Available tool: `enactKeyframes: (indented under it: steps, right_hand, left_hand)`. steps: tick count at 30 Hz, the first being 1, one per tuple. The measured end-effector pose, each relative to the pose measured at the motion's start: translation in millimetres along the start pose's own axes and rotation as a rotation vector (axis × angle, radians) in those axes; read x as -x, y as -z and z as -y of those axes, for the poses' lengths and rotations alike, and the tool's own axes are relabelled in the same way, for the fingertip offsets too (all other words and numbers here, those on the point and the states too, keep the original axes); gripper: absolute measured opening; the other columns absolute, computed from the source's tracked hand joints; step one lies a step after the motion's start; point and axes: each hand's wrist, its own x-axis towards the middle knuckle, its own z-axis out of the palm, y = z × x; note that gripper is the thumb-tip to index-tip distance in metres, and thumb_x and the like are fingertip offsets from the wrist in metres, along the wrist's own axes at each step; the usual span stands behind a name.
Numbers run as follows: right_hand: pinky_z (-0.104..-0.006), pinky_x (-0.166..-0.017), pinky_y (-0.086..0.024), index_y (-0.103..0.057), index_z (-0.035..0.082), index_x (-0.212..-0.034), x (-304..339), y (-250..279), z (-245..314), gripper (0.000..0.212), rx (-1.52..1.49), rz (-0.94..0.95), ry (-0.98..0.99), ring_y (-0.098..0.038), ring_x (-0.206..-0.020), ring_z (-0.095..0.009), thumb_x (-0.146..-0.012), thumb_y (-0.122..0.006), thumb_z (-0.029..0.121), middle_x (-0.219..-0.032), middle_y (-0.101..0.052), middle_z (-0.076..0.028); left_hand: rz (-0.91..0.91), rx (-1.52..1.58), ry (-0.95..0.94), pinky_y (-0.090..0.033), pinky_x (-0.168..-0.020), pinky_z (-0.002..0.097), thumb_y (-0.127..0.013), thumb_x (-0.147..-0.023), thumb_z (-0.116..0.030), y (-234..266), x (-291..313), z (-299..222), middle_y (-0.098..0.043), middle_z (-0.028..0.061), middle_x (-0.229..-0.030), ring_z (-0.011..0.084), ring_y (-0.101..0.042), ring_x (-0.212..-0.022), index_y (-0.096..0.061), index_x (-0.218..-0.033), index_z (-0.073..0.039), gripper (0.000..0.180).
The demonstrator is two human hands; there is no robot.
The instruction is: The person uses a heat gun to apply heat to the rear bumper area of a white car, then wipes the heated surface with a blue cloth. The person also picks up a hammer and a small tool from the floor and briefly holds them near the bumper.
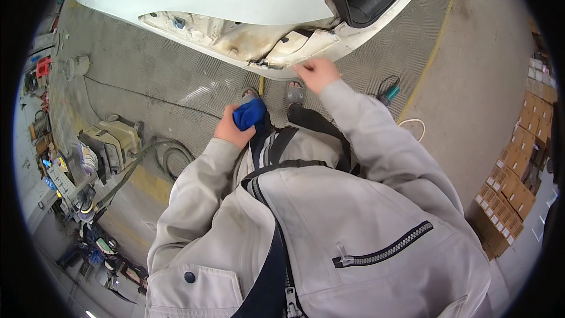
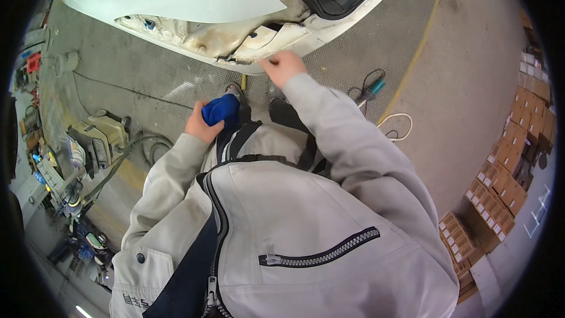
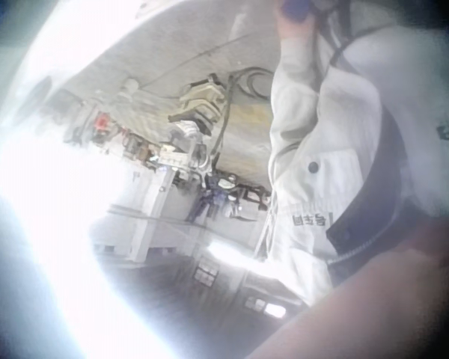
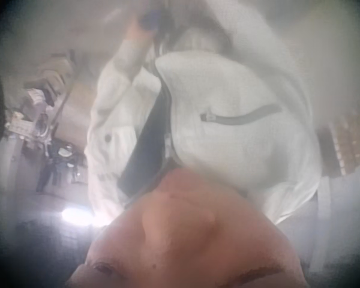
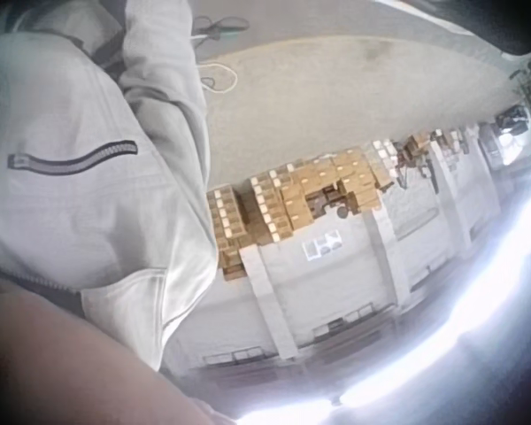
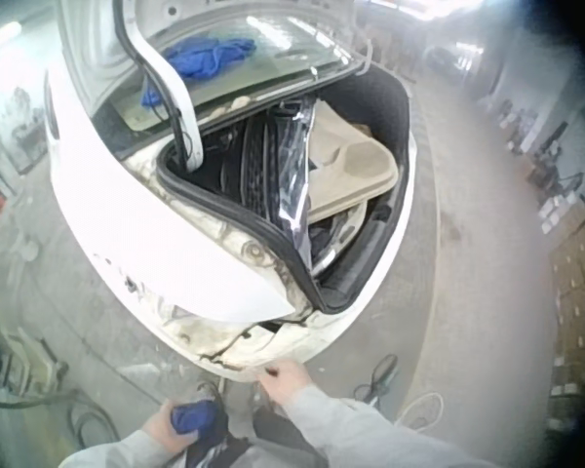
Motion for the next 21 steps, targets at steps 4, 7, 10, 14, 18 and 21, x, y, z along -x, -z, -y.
enactKeyframes:
  steps: [4, 7, 10, 14, 18, 21]
  right_hand:
    - [-0.0424, -0.078, -0.058, -0.079, 0.005, -0.1, 53, -18, -48, 0.039, -0.13, 0.135, -0.013, -0.074, -0.08, -0.032, -0.09, -0.08, 0.042, -0.088, -0.077, -0.017]
    - [-0.0426, -0.086, -0.058, -0.066, 0.006, -0.132, 88, -31, -48, 0.058, -0.247, 0.248, 0.003, -0.074, -0.096, -0.03, -0.087, -0.086, 0.038, -0.114, -0.074, -0.019]
    - [-0.0408, -0.104, -0.052, -0.037, 0.01, -0.161, 103, -36, -25, 0.1, -0.418, 0.213, 0.397, -0.061, -0.126, -0.03, -0.08, -0.093, 0.029, -0.147, -0.055, -0.019]
    - [-0.0417, -0.106, -0.049, -0.036, 0.008, -0.162, 141, -10, 2, 0.1, -0.596, 0.063, 0.454, -0.059, -0.124, -0.027, -0.079, -0.09, 0.015, -0.152, -0.05, -0.014]
    - [-0.0335, -0.092, -0.052, -0.042, 0.005, -0.156, 178, 18, 28, 0.072, -0.667, -0.329, 0.439, -0.063, -0.112, -0.019, -0.092, -0.075, 0.009, -0.146, -0.055, -0.012]
    - [-0.0296, -0.086, -0.052, -0.045, 0.004, -0.153, 203, 27, 32, 0.059, -0.671, -0.459, 0.329, -0.065, -0.102, -0.014, -0.099, -0.068, 0.006, -0.138, -0.059, -0.01]
  left_hand:
    - [-0.038, 0.223, -0.052, -0.054, -0.096, 0.0404, -0.087, -0.076, -0.019, -21, 3, 12, -0.067, 0.0169, -0.113, 0.0291, -0.068, -0.105, -0.052, -0.13, -0.004, 0.066]
    - [0.063, 0.463, -0.035, -0.052, -0.098, 0.0352, -0.089, -0.079, -0.015, -30, 6, -15, -0.064, 0.0101, -0.117, 0.018, -0.062, -0.108, -0.053, -0.13, -0.004, 0.064]
    - [0.12, 0.527, -0.3, -0.051, -0.1, 0.0355, -0.09, -0.079, -0.012, -19, 20, -59, -0.063, 0.0097, -0.122, 0.0175, -0.061, -0.111, -0.052, -0.132, -0.004, 0.066]
    - [0.167, 0.704, -0.439, -0.051, -0.101, 0.0348, -0.09, -0.079, -0.005, 33, 39, -116, -0.063, 0.0106, -0.124, 0.0171, -0.062, -0.114, -0.05, -0.134, -0.002, 0.068]
    - [-0.094, 0.635, -0.797, -0.049, -0.103, 0.0364, -0.088, -0.075, -0.004, 127, 53, -151, -0.061, 0.0131, -0.125, 0.02, -0.061, -0.114, -0.047, -0.134, -0.001, 0.072]
    - [-0.292, 0.887, -0.998, -0.051, -0.106, 0.04, -0.083, -0.079, 0.001, 185, 40, -181, -0.061, 0.0147, -0.129, 0.0236, -0.064, -0.116, -0.042, -0.143, 0.0, 0.076]
